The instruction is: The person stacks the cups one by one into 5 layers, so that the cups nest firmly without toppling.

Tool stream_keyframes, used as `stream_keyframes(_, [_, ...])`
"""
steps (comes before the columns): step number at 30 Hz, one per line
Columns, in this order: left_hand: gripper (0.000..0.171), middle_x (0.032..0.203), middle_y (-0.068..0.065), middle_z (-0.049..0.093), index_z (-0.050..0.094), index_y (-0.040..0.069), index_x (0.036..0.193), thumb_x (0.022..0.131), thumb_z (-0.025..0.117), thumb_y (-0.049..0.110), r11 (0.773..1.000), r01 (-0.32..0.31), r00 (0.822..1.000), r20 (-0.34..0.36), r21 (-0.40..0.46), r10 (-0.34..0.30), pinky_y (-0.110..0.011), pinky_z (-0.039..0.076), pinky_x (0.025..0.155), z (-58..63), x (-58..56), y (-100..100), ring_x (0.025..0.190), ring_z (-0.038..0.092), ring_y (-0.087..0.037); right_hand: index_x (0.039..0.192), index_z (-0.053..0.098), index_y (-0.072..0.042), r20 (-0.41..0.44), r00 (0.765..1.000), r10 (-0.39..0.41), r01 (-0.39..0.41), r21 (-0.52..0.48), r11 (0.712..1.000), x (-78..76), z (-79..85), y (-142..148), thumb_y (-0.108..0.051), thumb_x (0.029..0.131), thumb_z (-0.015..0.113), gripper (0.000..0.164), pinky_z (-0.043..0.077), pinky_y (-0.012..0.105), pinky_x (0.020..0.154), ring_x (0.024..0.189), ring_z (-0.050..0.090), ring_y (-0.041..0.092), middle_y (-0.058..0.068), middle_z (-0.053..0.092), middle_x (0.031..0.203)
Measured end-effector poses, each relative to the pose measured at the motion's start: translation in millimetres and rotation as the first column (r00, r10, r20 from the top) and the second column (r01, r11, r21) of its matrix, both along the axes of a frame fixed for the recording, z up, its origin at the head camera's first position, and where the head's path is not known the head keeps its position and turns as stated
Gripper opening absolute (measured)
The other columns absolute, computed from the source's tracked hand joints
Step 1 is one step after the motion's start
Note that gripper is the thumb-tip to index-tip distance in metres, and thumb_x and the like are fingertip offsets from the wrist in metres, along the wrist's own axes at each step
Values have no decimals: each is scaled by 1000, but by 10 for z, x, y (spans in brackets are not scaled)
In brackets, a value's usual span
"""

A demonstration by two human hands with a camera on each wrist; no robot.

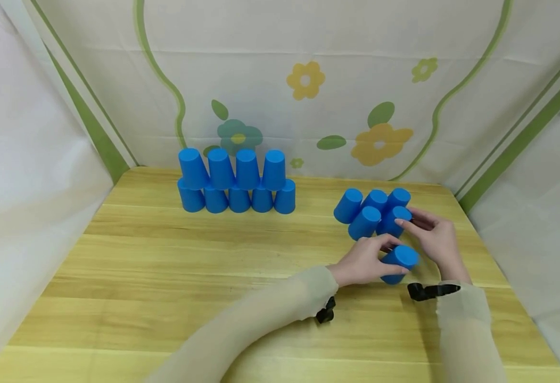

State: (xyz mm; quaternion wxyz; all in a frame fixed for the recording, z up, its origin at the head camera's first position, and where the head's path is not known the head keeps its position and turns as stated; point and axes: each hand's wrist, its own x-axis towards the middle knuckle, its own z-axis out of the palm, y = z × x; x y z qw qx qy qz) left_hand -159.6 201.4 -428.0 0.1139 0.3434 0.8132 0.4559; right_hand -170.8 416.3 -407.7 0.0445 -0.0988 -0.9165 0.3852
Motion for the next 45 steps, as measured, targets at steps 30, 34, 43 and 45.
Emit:
stream_keyframes(30, [54,131,12,62,59,21,135,89,80,38,980,-71,991,125,185,48,-20,51,90,-60,-155,-654,113,59,-3,145,56,-5,-18,1000,-1,0,-26,1000,-33,-54,25,-58,90,70,77,47,6,72,93,54,-16,25,57,140])
stream_keyframes(34, [53,130,11,62,60,21,134,88,81,37,978,-83,989,139,193,57,-19,51,89,-67,-170,-756,114,59,-4,146,56,-5,-14,1000,-2,1,-34,999,-33,-56,22,-58,90,71,78,47,6,73,93,54,-16,24,57,140])
stream_keyframes(43, [50,128,9,63,61,21,133,89,81,35,964,-126,985,148,236,93,-31,53,94,-4,-220,-1020,115,60,-8,144,57,-5,-20,1000,-8,7,-62,998,-35,-58,38,-56,89,73,76,47,6,73,91,56,-18,-5,65,124])
stream_keyframes(45, [50,128,9,63,62,20,133,89,81,34,957,-133,984,148,256,97,-35,53,96,-10,-240,-1069,114,60,-8,145,57,-5,-18,1000,-6,5,-63,998,-35,-59,43,-56,89,73,77,47,6,73,91,56,-18,-3,65,125])
